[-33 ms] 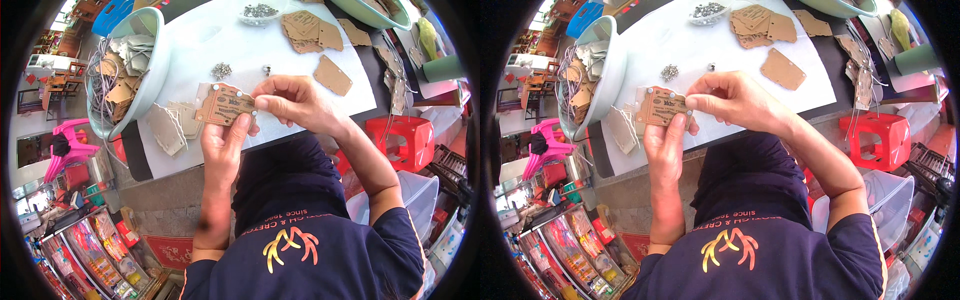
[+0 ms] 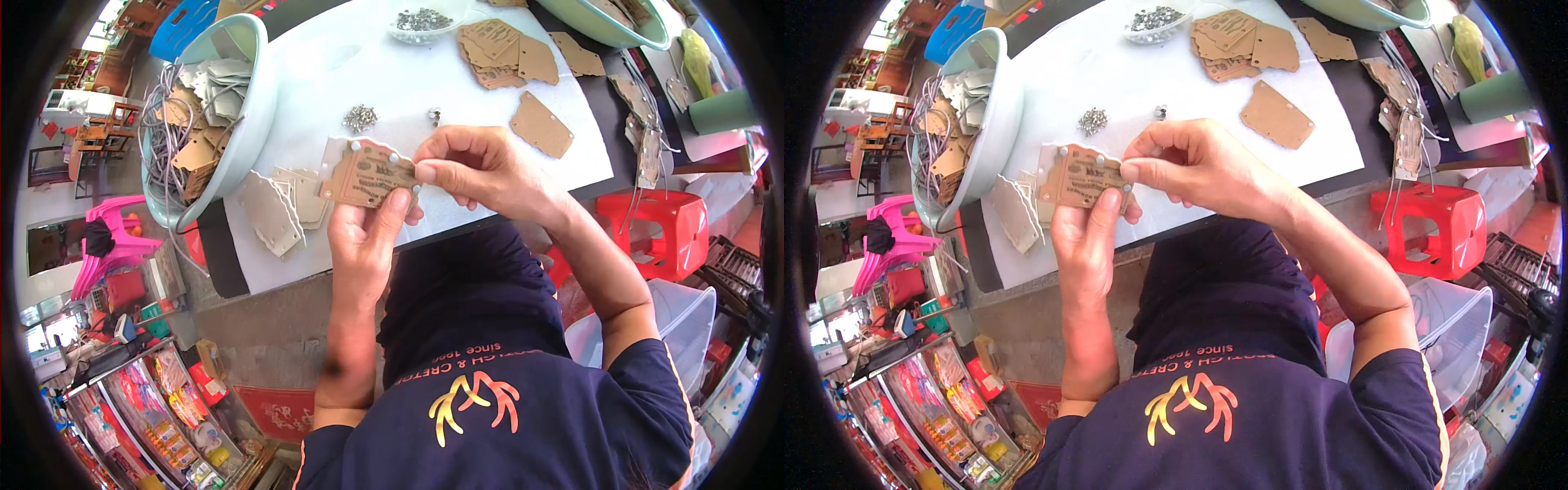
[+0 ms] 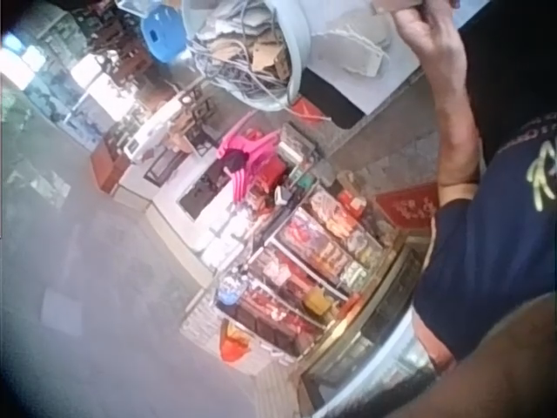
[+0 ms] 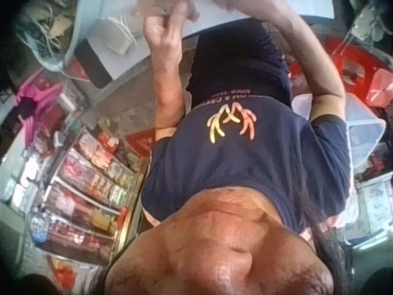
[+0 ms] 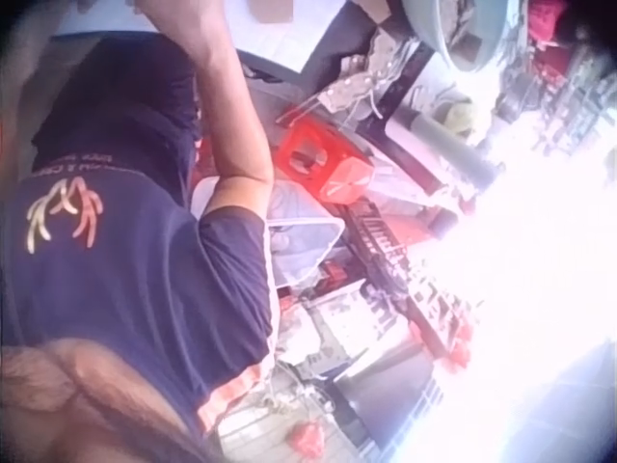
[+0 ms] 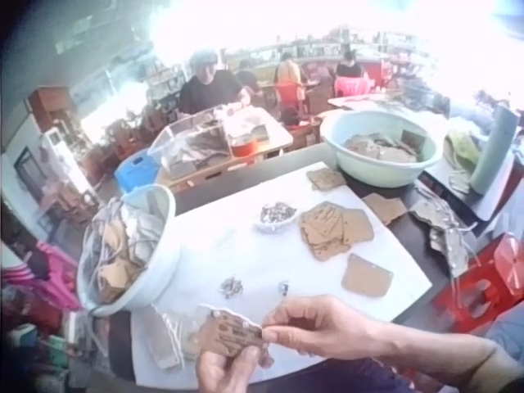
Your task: Attaching small metal rivets or components to cardboard shoe pattern pieces.
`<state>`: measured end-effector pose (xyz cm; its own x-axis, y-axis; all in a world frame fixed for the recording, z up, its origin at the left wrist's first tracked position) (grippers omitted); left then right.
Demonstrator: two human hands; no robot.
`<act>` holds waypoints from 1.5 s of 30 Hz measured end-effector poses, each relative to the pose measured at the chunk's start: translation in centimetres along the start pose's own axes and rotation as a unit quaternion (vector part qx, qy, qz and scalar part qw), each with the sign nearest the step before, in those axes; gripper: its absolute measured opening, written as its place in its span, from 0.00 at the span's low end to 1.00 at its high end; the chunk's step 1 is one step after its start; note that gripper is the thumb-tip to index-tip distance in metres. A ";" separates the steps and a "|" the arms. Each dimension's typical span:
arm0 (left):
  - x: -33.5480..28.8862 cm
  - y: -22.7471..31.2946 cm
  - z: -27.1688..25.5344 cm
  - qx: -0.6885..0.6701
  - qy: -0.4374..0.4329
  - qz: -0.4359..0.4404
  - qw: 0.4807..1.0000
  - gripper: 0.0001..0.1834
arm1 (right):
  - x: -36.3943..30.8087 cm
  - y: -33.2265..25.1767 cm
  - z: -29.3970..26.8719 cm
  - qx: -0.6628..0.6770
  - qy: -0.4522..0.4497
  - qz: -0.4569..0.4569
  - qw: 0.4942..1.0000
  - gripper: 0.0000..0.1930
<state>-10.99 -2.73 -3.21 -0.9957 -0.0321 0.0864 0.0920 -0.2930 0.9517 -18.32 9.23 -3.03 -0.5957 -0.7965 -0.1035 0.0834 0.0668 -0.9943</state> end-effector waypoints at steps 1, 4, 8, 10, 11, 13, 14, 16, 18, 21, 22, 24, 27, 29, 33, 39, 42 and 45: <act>0.1 -0.1 0.0 0.017 -0.004 -0.016 1.000 0.23 | -0.1 -0.1 0.2 -0.007 -0.022 -0.007 1.000 0.12; 0.0 0.0 0.3 0.026 0.004 -0.023 0.999 0.20 | -0.5 -0.2 0.5 0.039 -0.006 -0.011 0.999 0.10; -0.3 -1.0 -0.3 0.020 0.008 -0.079 0.997 0.10 | -1.0 -0.8 1.2 0.060 -0.005 -0.029 0.998 0.09; -0.7 -1.0 -0.2 0.060 0.003 -0.093 0.994 0.10 | -1.3 -2.4 1.1 -0.025 -0.008 -0.070 0.997 0.07; -0.7 -0.8 0.0 0.067 -0.004 -0.085 0.994 0.11 | -1.5 -3.0 1.0 -0.090 -0.015 -0.085 0.992 0.07; -0.9 -0.5 0.8 0.056 -0.016 -0.067 0.996 0.12 | -1.8 -3.9 1.0 -0.136 -0.050 -0.089 0.985 0.09; -1.0 -0.3 1.1 0.050 -0.019 -0.056 0.997 0.14 | -2.0 -4.2 0.5 -0.143 -0.044 -0.090 0.985 0.09; -0.8 -0.2 1.8 0.045 -0.047 -0.057 0.996 0.17 | -2.1 -4.2 0.2 -0.176 -0.079 -0.077 0.978 0.08; -0.5 -1.2 2.3 0.040 -0.061 -0.111 0.991 0.17 | -2.4 -4.8 -0.8 -0.189 -0.075 -0.088 0.975 0.08; 0.3 -0.3 3.0 0.071 -0.089 -0.061 0.992 0.17 | -2.9 -5.0 -4.5 -0.088 -0.012 -0.043 0.995 0.07; 0.3 -0.4 2.9 0.073 -0.087 -0.062 0.992 0.17 | -3.2 -5.5 -6.6 -0.032 0.043 -0.025 0.998 0.06; 0.3 -0.2 1.6 0.111 -0.028 -0.070 0.991 0.17 | -4.3 -7.4 -11.6 0.006 0.185 -0.093 0.978 0.11; 0.1 -0.3 0.9 0.130 -0.020 -0.058 0.990 0.16 | -5.5 -8.4 -16.6 0.176 0.283 -0.166 0.928 0.17; -0.1 -0.3 0.8 0.129 -0.017 -0.057 0.990 0.15 | -5.5 -7.8 -18.2 0.219 0.269 -0.165 0.923 0.17; -0.1 -0.2 0.9 0.141 -0.023 -0.053 0.988 0.14 | -4.4 -5.6 -18.8 -0.071 0.262 -0.016 0.962 0.17; -0.2 -0.1 0.8 0.148 -0.036 -0.044 0.987 0.15 | -2.7 -4.3 -17.5 -0.548 0.206 0.098 0.804 0.33; -0.3 -0.2 0.6 0.158 -0.039 -0.046 0.986 0.15 | -2.1 -3.8 -18.2 -0.543 0.183 0.142 0.808 0.33; -0.2 -0.2 0.8 0.152 -0.043 -0.038 0.987 0.15 | -2.8 -3.9 -19.5 -0.530 0.204 0.120 0.814 0.29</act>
<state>-10.80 -1.92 -3.15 -0.9977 0.0643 0.0227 0.0234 0.0093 0.9997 -32.54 22.88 0.62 -0.8980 -0.4320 -0.0831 -0.3707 0.8448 -0.3859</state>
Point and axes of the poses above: each hand's wrist, its own x-axis towards the middle knuckle, its own z-axis out of the palm, y = z × x, the point moved 9 cm from there along x, towards the middle knuckle, and after that the axes turned 10 degrees about -y, right-handed, at the moved point
